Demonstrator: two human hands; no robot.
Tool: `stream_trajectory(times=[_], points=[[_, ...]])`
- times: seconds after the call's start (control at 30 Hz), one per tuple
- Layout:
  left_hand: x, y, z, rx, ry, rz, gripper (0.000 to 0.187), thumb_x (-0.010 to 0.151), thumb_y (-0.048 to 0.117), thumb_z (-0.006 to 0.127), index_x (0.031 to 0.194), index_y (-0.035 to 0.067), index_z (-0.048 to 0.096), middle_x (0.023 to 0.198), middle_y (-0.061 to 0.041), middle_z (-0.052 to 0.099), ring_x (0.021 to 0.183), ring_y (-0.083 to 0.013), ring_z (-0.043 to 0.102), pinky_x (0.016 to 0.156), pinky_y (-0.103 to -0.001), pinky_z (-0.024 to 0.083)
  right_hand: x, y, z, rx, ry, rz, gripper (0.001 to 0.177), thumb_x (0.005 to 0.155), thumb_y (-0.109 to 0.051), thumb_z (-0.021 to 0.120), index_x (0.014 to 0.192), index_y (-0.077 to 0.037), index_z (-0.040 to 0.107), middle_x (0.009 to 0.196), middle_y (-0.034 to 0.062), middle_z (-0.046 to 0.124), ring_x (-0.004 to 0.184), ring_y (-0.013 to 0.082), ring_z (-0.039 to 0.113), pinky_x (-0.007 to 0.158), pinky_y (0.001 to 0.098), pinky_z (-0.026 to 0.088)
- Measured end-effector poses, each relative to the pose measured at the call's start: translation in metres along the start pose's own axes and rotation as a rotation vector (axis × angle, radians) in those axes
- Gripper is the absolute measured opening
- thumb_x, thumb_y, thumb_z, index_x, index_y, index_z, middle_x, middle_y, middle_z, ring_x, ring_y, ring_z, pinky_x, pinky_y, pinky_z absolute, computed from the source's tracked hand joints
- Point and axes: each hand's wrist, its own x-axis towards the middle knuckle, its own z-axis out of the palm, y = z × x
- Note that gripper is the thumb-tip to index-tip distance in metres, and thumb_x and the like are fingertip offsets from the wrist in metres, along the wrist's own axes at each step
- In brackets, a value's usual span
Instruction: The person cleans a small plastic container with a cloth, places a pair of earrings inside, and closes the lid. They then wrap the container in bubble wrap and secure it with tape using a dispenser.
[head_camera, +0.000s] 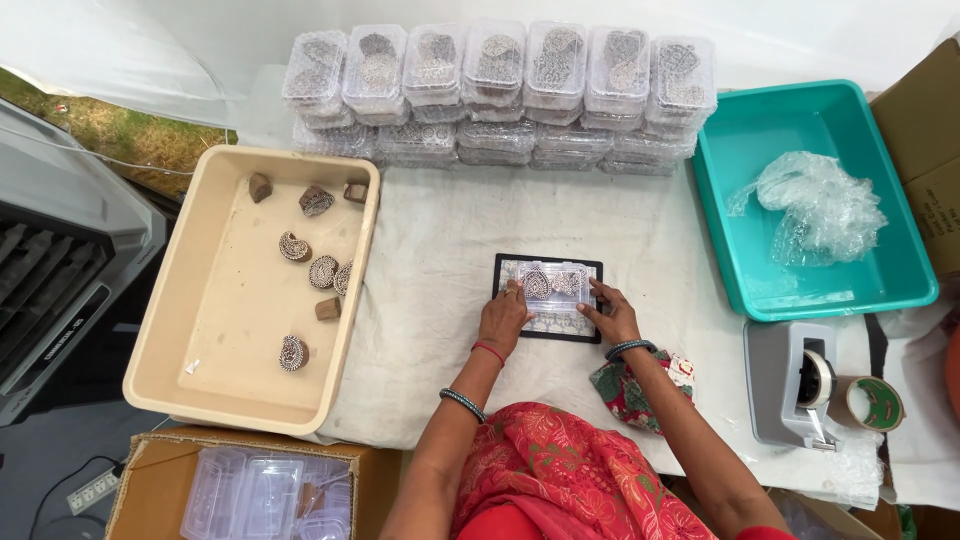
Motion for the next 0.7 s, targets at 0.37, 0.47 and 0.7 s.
stream_trajectory(times=[0.37,0.47,0.7], points=[[0.002,-0.001,0.012,0.055,0.005,0.045,0.072,0.086,0.037,0.077,0.137,-0.009,0.055,0.131,-0.021,0.059,0.109,-0.0253,0.065,0.084,-0.031,0.058,0.001,0.005,0.002,-0.009,0.002,-0.015,0.07,0.082,-0.03,0.084,0.146,-0.023,0.058,0.125,0.0061,0.067,0.115,0.0209,0.062,0.103,0.0359,0.052],[0.002,0.0,0.013,0.061,0.007,0.053,0.071,0.087,0.036,0.076,0.137,-0.009,0.055,0.13,-0.021,0.059,0.109,-0.0255,0.065,0.084,-0.03,0.058,0.004,0.009,0.004,-0.013,0.008,-0.019,0.07,0.082,-0.031,0.084,0.146,-0.024,0.058,0.125,0.0061,0.067,0.115,0.0209,0.062,0.103,0.036,0.052],[0.006,-0.002,0.018,0.009,-0.069,0.035,0.06,0.088,0.033,0.077,0.128,-0.009,0.061,0.12,-0.017,0.061,0.109,-0.026,0.065,0.085,-0.031,0.058,0.005,0.016,0.007,0.011,0.02,-0.043,0.069,0.081,-0.031,0.084,0.145,-0.025,0.059,0.124,0.0077,0.067,0.116,0.0228,0.062,0.103,0.0371,0.052]])
